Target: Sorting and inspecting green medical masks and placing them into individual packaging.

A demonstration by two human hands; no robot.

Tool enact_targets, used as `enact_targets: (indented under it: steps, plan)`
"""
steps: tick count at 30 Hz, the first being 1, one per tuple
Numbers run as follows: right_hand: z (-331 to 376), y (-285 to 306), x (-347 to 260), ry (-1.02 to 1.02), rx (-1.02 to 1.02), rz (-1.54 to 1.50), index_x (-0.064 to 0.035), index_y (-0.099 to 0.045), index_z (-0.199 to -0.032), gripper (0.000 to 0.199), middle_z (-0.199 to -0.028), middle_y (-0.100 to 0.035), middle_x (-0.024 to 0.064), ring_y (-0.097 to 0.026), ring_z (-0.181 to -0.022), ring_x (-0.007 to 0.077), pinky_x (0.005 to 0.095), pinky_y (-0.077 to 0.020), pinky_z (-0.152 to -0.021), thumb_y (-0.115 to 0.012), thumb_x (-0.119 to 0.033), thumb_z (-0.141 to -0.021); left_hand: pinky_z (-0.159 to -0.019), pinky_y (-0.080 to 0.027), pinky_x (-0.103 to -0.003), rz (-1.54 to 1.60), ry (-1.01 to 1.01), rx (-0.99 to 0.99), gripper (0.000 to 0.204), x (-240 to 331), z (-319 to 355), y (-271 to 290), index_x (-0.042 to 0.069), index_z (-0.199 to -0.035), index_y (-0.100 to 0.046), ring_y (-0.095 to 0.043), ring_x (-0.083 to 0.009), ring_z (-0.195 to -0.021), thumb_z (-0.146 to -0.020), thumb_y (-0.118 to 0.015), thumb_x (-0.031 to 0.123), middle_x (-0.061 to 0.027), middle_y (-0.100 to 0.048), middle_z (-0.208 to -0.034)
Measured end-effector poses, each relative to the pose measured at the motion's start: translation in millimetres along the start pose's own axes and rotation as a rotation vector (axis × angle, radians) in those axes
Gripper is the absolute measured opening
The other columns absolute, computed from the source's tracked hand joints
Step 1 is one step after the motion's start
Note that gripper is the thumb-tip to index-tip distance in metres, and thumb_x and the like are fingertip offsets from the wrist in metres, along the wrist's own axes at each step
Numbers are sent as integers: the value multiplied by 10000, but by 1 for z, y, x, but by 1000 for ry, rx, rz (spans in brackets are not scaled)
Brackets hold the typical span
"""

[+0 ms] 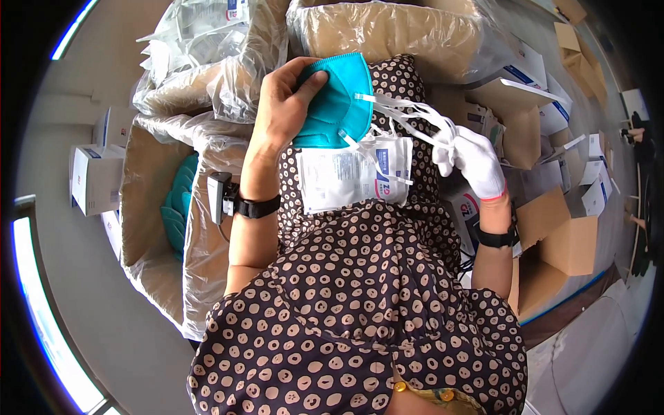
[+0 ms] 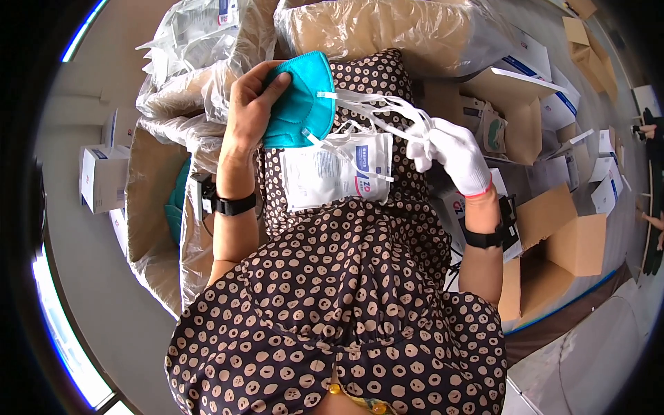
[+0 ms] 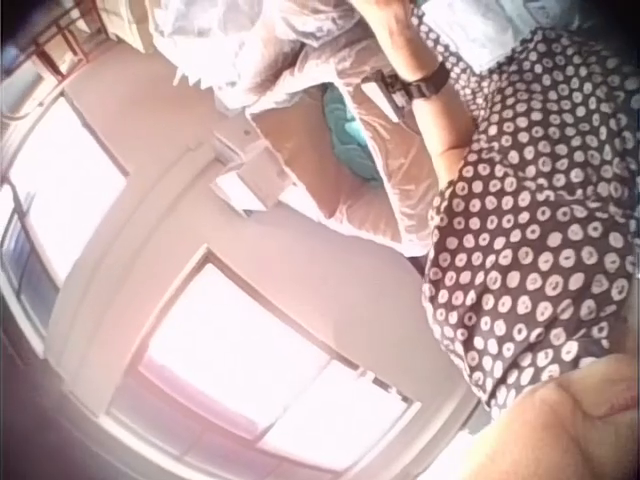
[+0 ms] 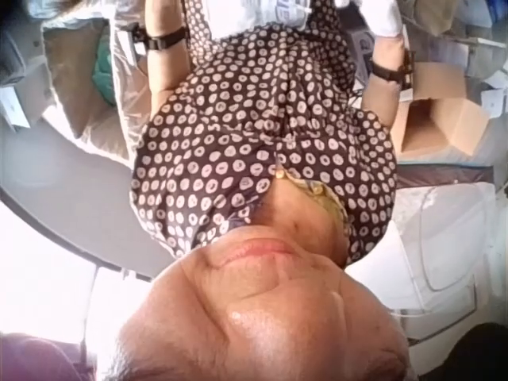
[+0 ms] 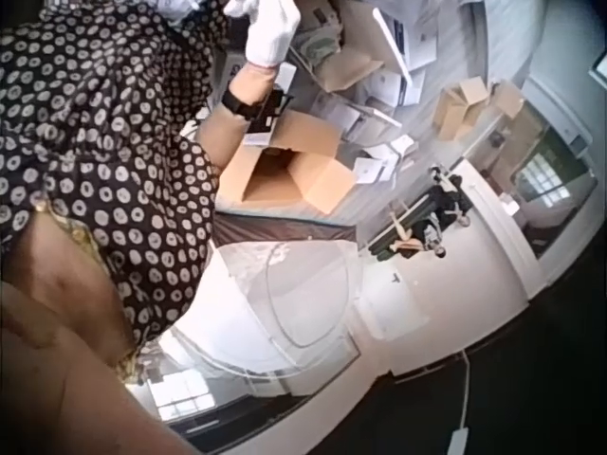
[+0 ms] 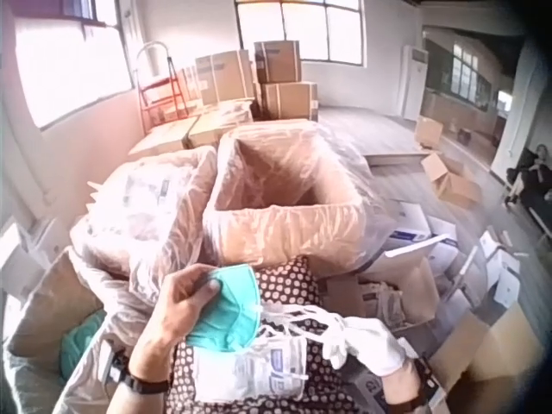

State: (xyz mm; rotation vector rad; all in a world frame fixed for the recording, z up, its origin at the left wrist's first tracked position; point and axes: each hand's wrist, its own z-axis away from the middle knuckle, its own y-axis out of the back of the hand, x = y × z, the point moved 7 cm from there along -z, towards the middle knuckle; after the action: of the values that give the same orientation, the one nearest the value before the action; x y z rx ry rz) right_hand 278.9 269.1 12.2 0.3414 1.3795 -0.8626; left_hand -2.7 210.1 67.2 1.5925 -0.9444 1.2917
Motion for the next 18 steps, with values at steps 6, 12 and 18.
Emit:
enact_targets:
  steps: [6, 12, 18]
  plan:
    - [-17, 17, 28, 197, 77, 33, 80, -516, -1203, 563, -968, -658, 161, -618, -765, 216, 324, -494, -731, -350, -424, -1014, -736, -481, -213, 14, -57, 45, 221, 33, 5, 9, -34, -1084, -639, -587, -69, -810, -919, -620, 111, -39, -676, -919]
    - [-10, -10, 3, 128, -160, 187, 48, -569, -1135, 307, -793, -603, 40, -517, -666, 75, 231, -426, -599, -491, -206, -982, -732, -477, -210, 25, -34, 90, 224, 30, 6, 15, -30, -1078, -645, -587, -73, -802, -914, -630, 122, -36, -675, -911]
    - [16, 8, -13, 250, -45, 432, 3, -545, -828, 299, -706, -512, 8, -401, -611, 54, 215, -331, -555, -453, -228, -994, -679, -490, -211, 117, -68, 288, 203, 35, 6, 41, -28, -1065, -659, -604, -81, -738, -907, -637, 99, -49, -684, -891]
